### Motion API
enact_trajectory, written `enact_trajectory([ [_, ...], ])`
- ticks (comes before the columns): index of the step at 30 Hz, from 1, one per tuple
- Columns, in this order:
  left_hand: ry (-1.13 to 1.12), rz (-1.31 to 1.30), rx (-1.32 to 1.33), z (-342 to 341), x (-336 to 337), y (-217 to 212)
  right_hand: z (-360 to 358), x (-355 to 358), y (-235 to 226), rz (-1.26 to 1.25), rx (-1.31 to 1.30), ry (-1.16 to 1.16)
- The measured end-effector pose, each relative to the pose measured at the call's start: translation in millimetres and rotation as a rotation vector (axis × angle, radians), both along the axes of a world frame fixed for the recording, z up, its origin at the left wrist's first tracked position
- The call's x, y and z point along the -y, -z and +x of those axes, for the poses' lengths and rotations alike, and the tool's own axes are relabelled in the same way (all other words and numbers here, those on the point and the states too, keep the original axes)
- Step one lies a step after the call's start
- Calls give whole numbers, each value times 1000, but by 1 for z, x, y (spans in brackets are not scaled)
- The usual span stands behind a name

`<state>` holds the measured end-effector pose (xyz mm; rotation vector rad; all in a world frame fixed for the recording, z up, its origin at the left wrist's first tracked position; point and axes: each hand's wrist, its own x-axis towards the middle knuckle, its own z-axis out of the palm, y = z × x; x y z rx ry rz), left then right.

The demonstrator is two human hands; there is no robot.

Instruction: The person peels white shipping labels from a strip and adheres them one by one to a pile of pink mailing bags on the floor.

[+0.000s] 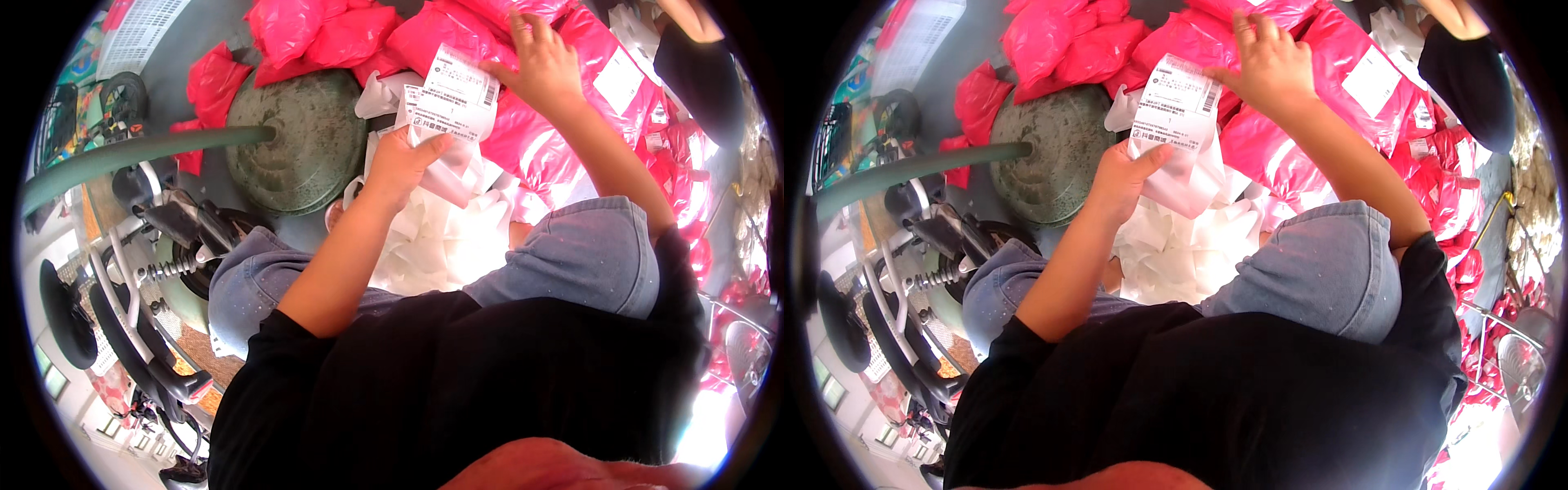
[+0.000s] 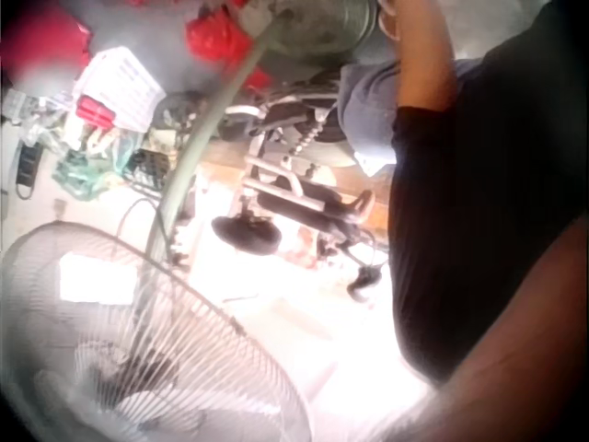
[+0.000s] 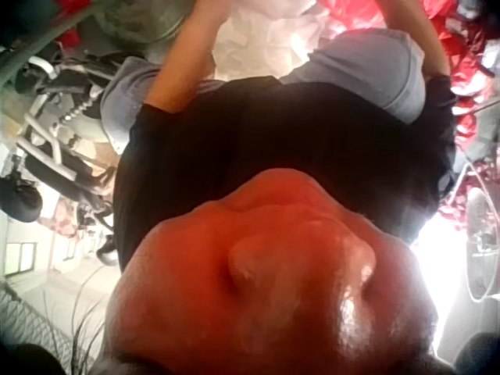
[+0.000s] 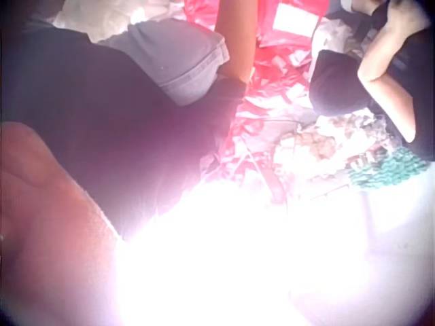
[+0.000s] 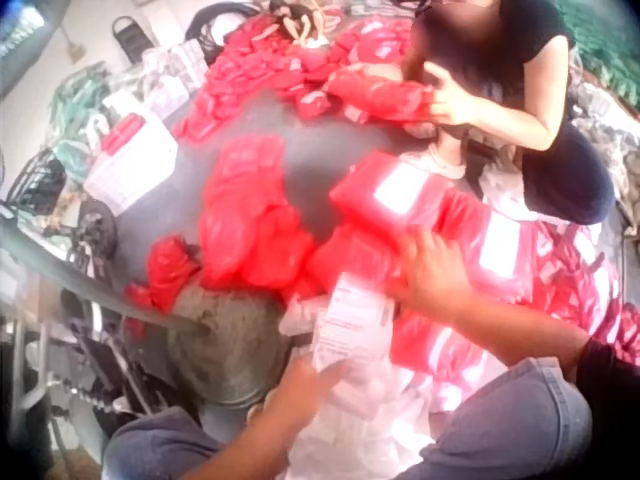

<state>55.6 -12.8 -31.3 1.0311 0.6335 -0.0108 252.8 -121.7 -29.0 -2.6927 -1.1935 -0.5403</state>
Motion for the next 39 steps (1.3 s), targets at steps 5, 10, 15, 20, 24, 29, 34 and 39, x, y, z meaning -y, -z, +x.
enact_trajectory([
  [5,-163,75,-20,-2,7,6,-37,0,-24,455,-509,-843],
  [10,-271,-26,-112,-4,2,8,-17,0,-41,695,-400,-477],
  [15,-99,26,-58,-6,10,-7,-60,-7,-29,450,-740,-833],
  [20,101,483,-20,-8,7,-11,-64,-3,-10,358,-1261,-699],
  [24,227,820,-92,-3,6,-22,-67,-1,-5,469,-1042,-760],
  [29,172,884,-105,-2,3,-20,-65,-6,-17,448,-727,-823],
  [34,144,711,-76,-3,8,-21,-68,-1,-6,437,-1375,-598],
  [39,238,883,-70,-5,6,-18,-65,0,-11,408,-1727,-492],
])
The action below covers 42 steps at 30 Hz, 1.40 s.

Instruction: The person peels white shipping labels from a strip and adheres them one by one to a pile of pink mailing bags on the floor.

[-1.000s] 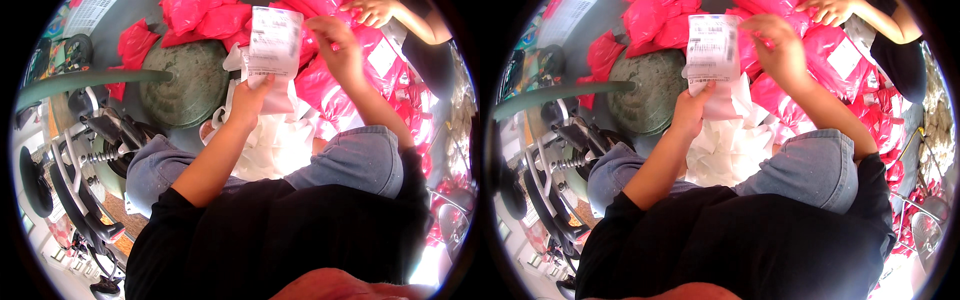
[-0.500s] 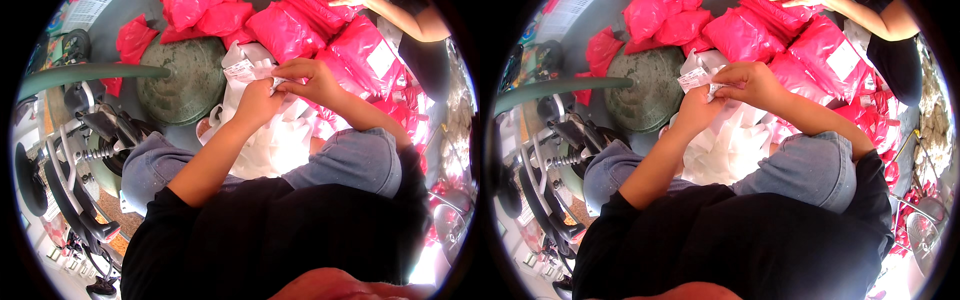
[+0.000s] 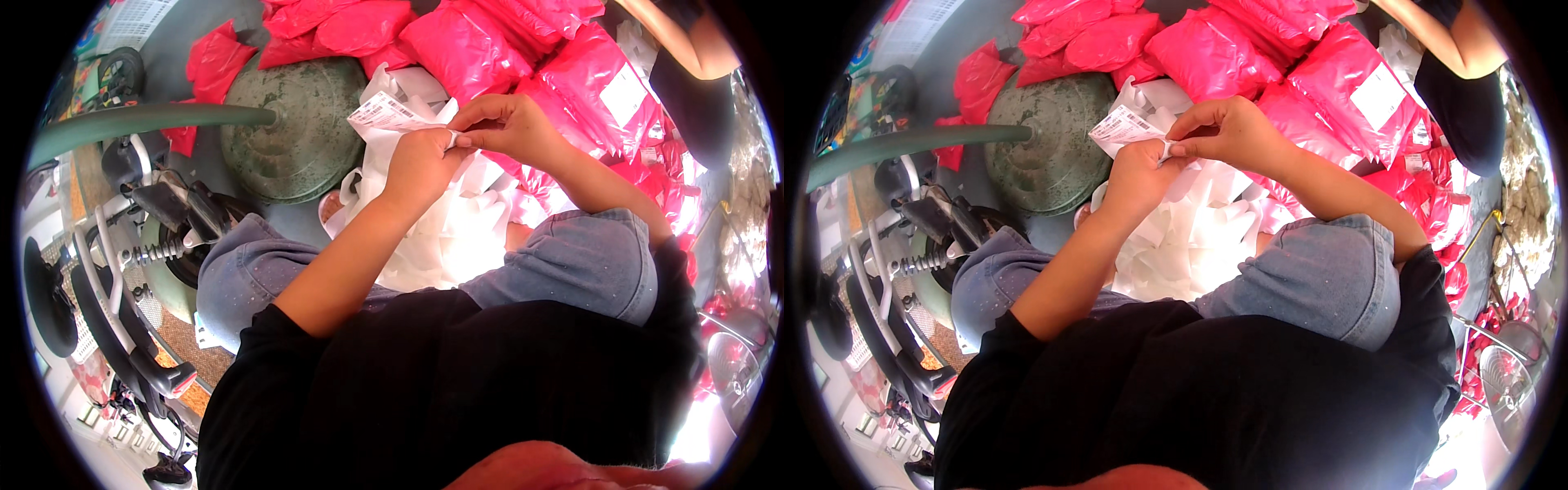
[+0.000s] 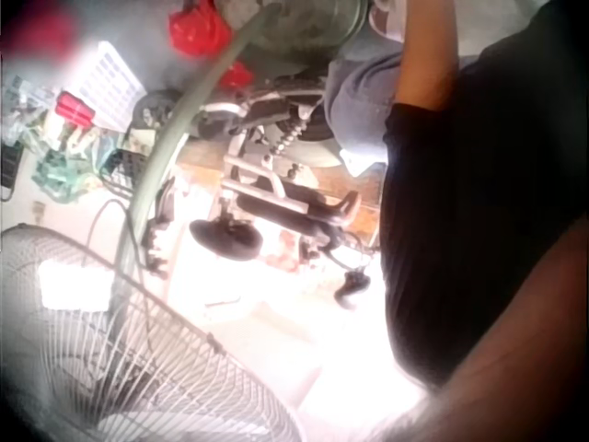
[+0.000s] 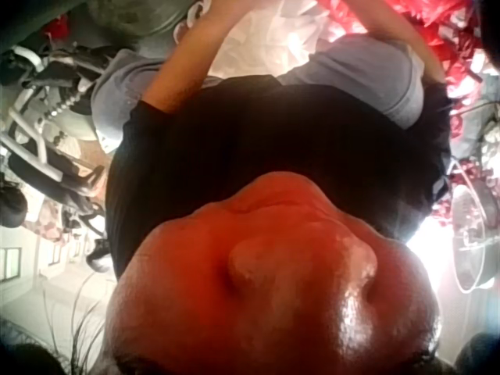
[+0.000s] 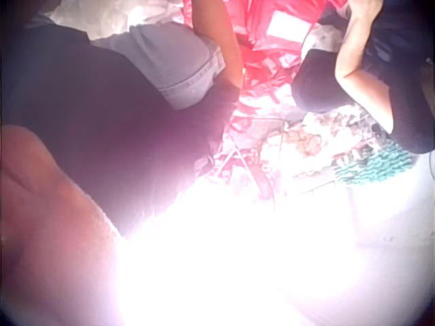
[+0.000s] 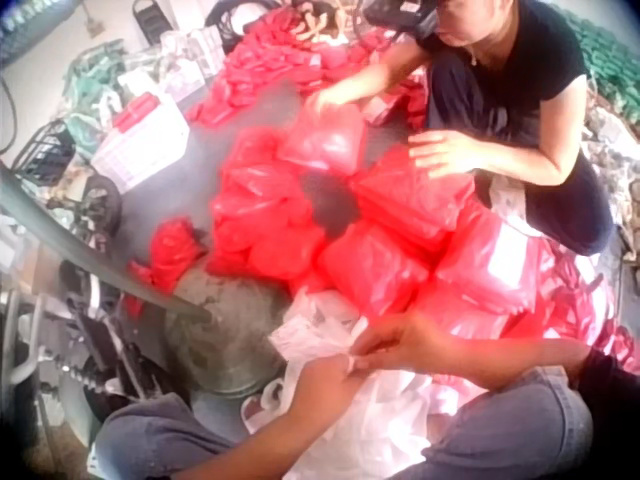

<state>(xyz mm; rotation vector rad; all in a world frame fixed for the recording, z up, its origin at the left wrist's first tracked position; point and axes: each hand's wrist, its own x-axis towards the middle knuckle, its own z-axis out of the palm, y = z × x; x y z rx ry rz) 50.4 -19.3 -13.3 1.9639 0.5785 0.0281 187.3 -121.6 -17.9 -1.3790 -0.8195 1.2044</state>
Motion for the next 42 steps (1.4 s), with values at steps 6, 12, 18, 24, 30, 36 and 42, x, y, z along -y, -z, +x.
enact_trajectory([
  [6,87,116,-29,1,0,-2,5,4,1,245,342,-70],
  [12,99,55,-33,0,1,-1,9,5,3,256,334,-120],
  [18,107,-160,-99,0,-3,15,12,8,17,170,220,-86],
  [24,-78,-656,-359,-18,-50,38,68,14,36,-178,-216,350],
  [30,331,-6,-570,-40,-101,-34,185,47,10,-198,393,745],
  [36,518,288,-750,-81,-107,-109,147,-27,-4,120,1663,687],
  [42,533,235,-526,-86,-99,-99,106,-83,93,-262,1771,277],
])
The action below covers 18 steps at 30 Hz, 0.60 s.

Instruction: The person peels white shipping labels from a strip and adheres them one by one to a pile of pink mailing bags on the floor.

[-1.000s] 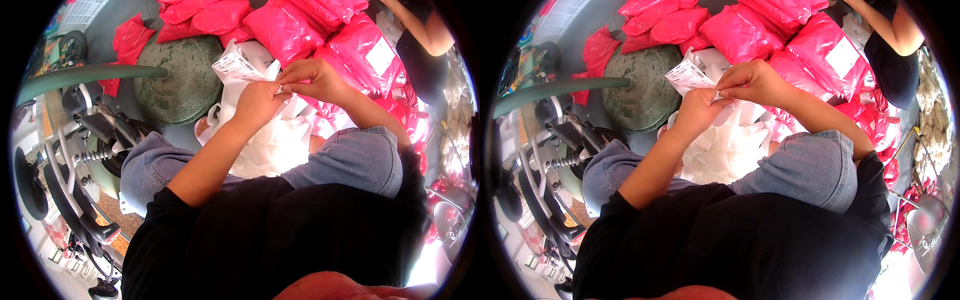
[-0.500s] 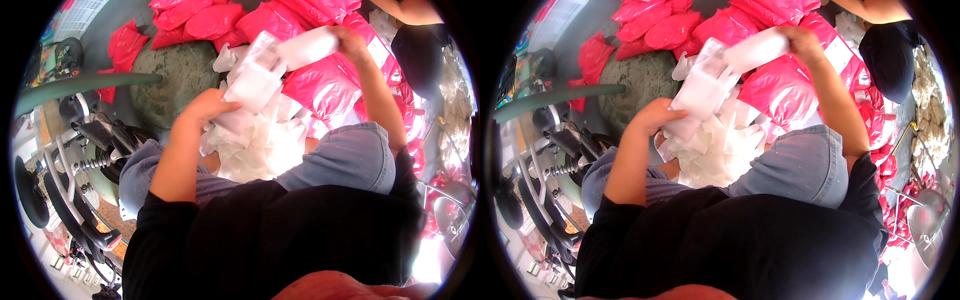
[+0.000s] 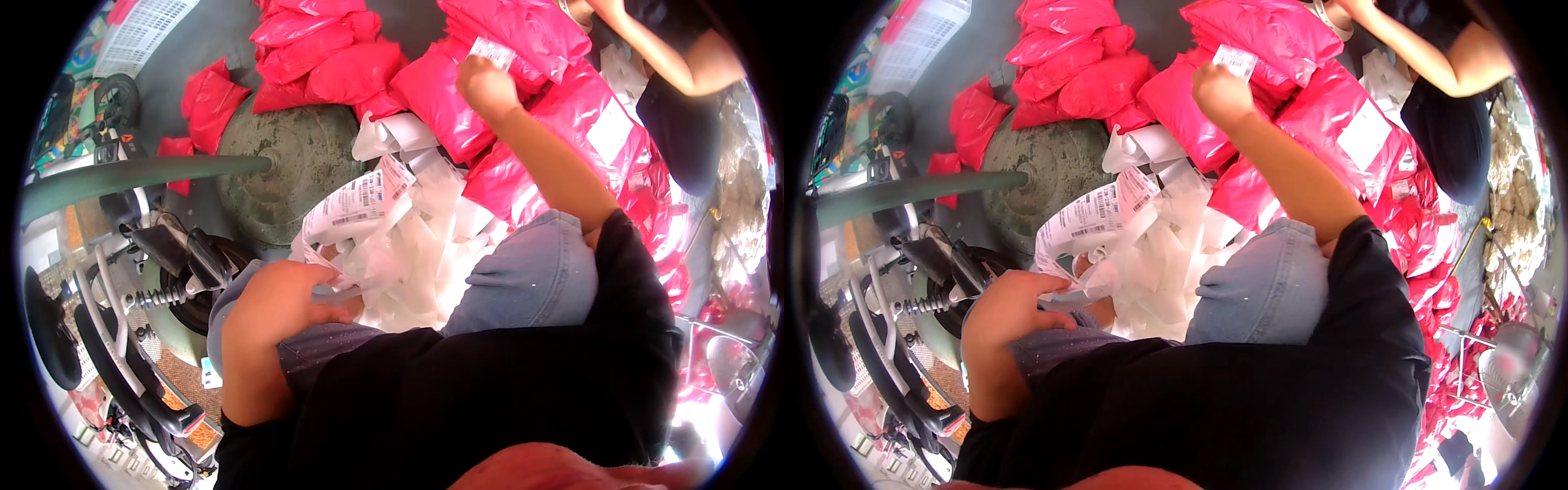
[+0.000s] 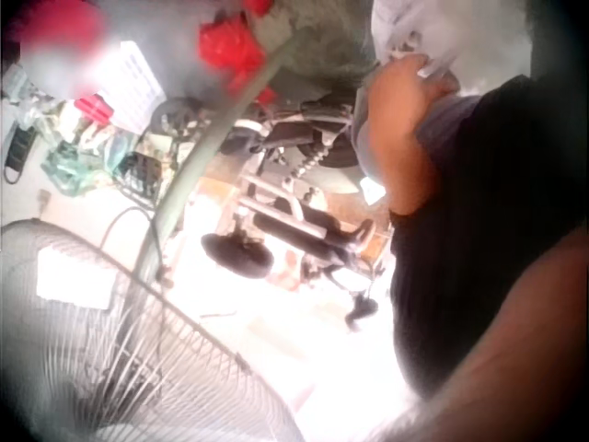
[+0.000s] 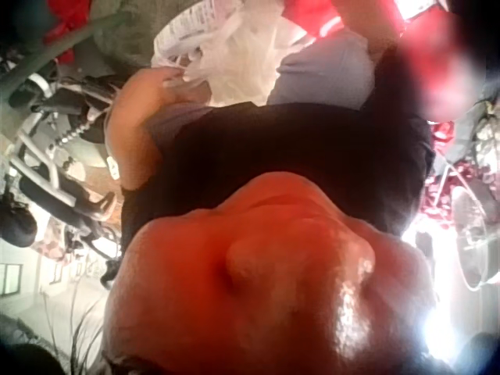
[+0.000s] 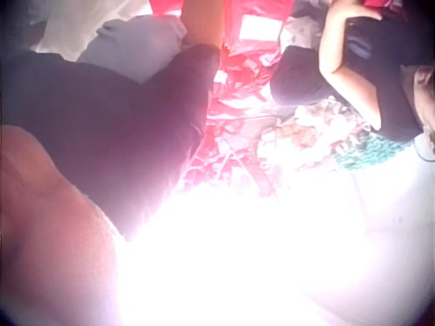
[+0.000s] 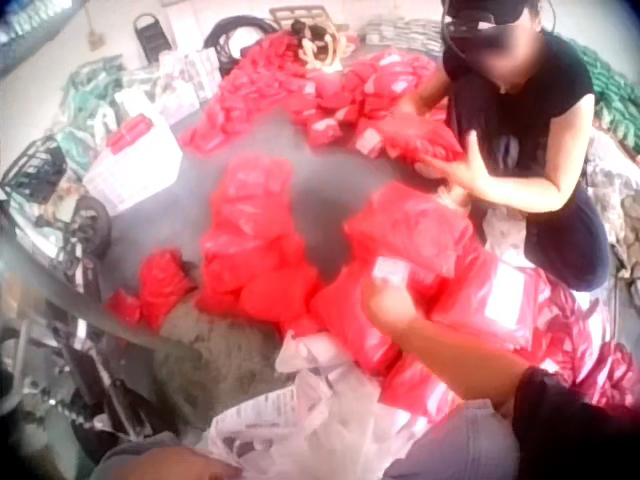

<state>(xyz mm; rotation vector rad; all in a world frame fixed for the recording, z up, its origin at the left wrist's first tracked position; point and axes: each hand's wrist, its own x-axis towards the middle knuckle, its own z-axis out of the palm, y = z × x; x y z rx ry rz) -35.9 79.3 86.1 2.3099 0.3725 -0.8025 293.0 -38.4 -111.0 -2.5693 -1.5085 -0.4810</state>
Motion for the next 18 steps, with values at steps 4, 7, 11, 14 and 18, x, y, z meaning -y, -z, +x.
enact_trajectory([
  [4,31,-126,3,13,-7,-9,-11,-3,67,-150,-238,-33],
  [7,45,-64,-73,3,-10,-8,-33,-5,43,-186,-396,-1],
  [11,-13,-53,2,7,-12,-14,-13,-12,57,43,-434,112],
  [14,-98,-112,84,17,-11,-10,6,-11,112,-197,-252,408],
  [18,-186,-88,149,6,7,-19,9,-13,94,-158,-418,391],
])
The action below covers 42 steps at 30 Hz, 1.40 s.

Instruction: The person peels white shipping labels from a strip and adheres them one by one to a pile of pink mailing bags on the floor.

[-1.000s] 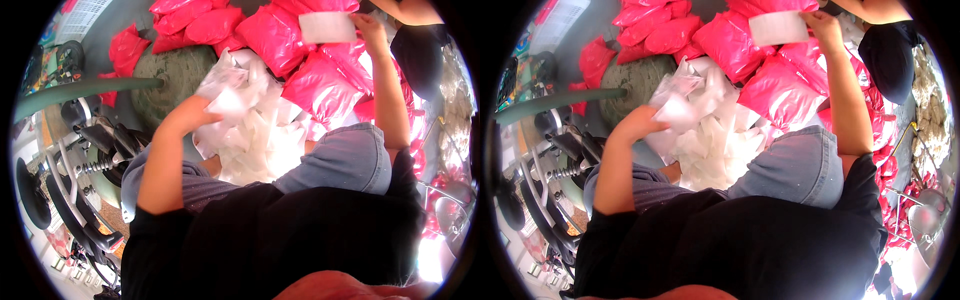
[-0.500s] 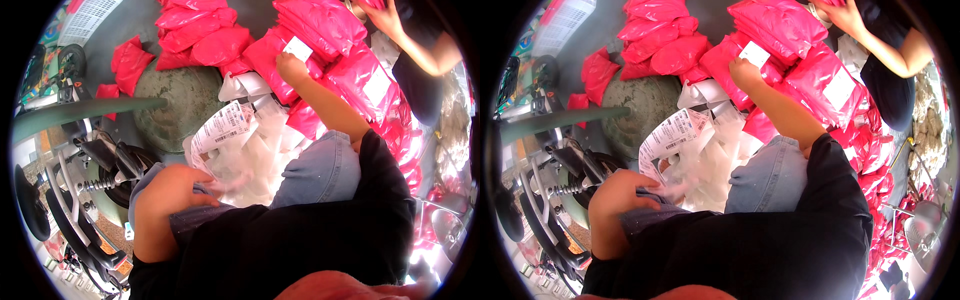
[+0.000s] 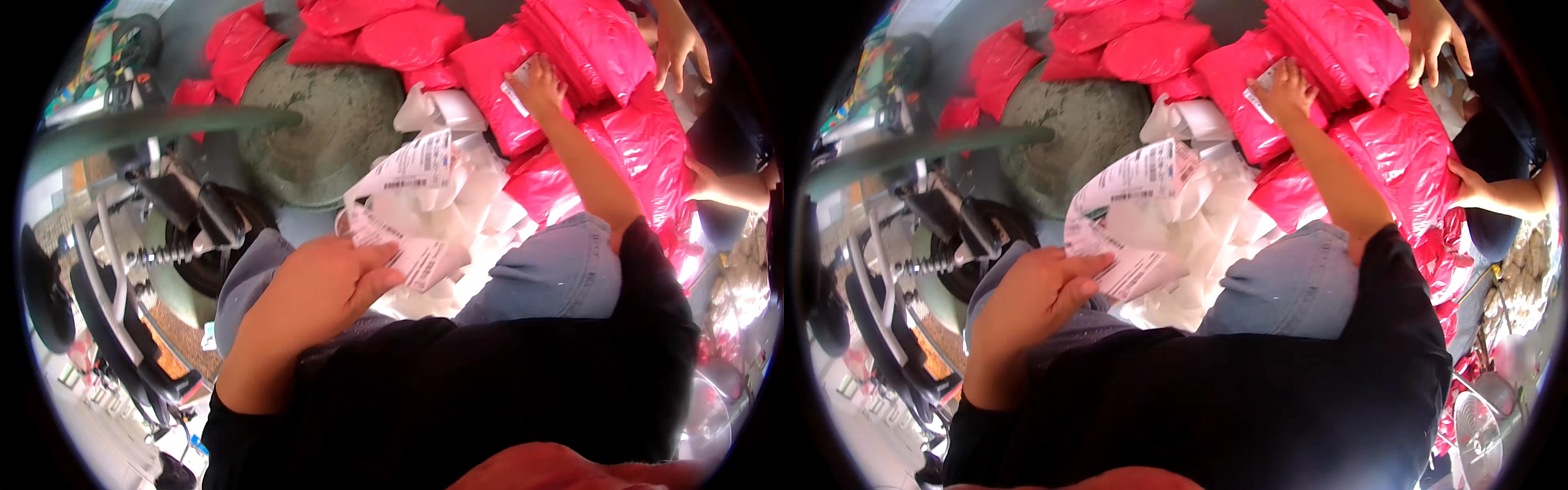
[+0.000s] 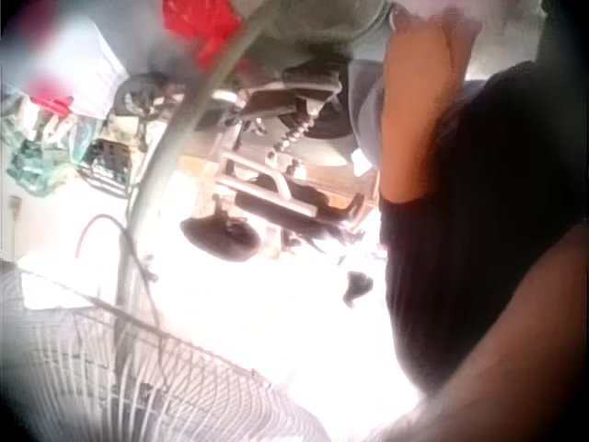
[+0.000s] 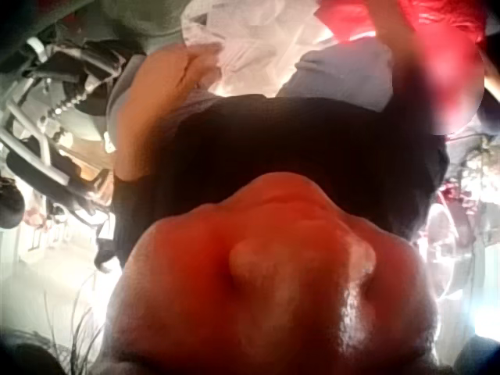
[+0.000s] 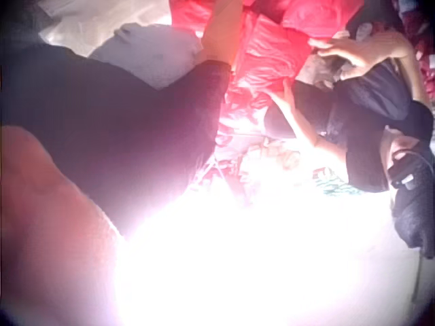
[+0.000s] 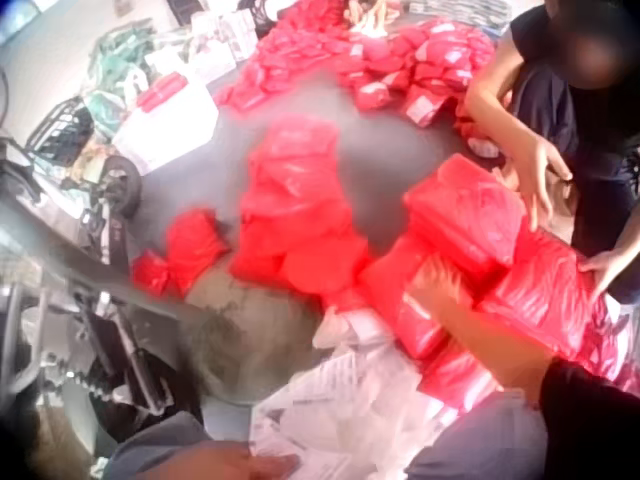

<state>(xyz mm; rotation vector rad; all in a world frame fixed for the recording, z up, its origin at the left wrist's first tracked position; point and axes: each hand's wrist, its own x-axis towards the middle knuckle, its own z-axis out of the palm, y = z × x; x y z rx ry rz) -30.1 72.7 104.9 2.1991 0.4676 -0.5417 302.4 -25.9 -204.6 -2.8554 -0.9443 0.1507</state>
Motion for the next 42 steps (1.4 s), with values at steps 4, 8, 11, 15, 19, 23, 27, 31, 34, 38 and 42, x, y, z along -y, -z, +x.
enact_trajectory([
  [4,-35,73,120,-19,23,-7,-37,16,-119,553,-687,-224],
  [8,-381,-346,120,-41,48,-13,-134,48,-268,156,-1267,-579],
  [11,-478,-712,258,-41,76,-18,-168,98,-320,211,-1272,-936],
  [15,-516,-970,250,-43,104,-36,-213,156,-392,174,-545,-667],
  [19,-489,-1062,561,-44,134,-37,-270,208,-394,490,450,-1023],
  [23,-523,-1374,735,-41,140,-30,-323,240,-365,497,560,-1027],
  [27,-478,-1054,569,-57,145,-18,-337,247,-331,507,286,-1049],
  [31,-473,-635,883,-75,154,-31,-320,254,-336,885,221,-861],
  [34,-383,-577,996,-89,172,-48,-312,235,-373,958,228,-663],
  [38,-320,-393,1023,-93,183,-63,-308,230,-376,989,-437,-398],
  [42,-339,-573,928,-80,187,-66,-289,230,-374,998,-692,-318],
])
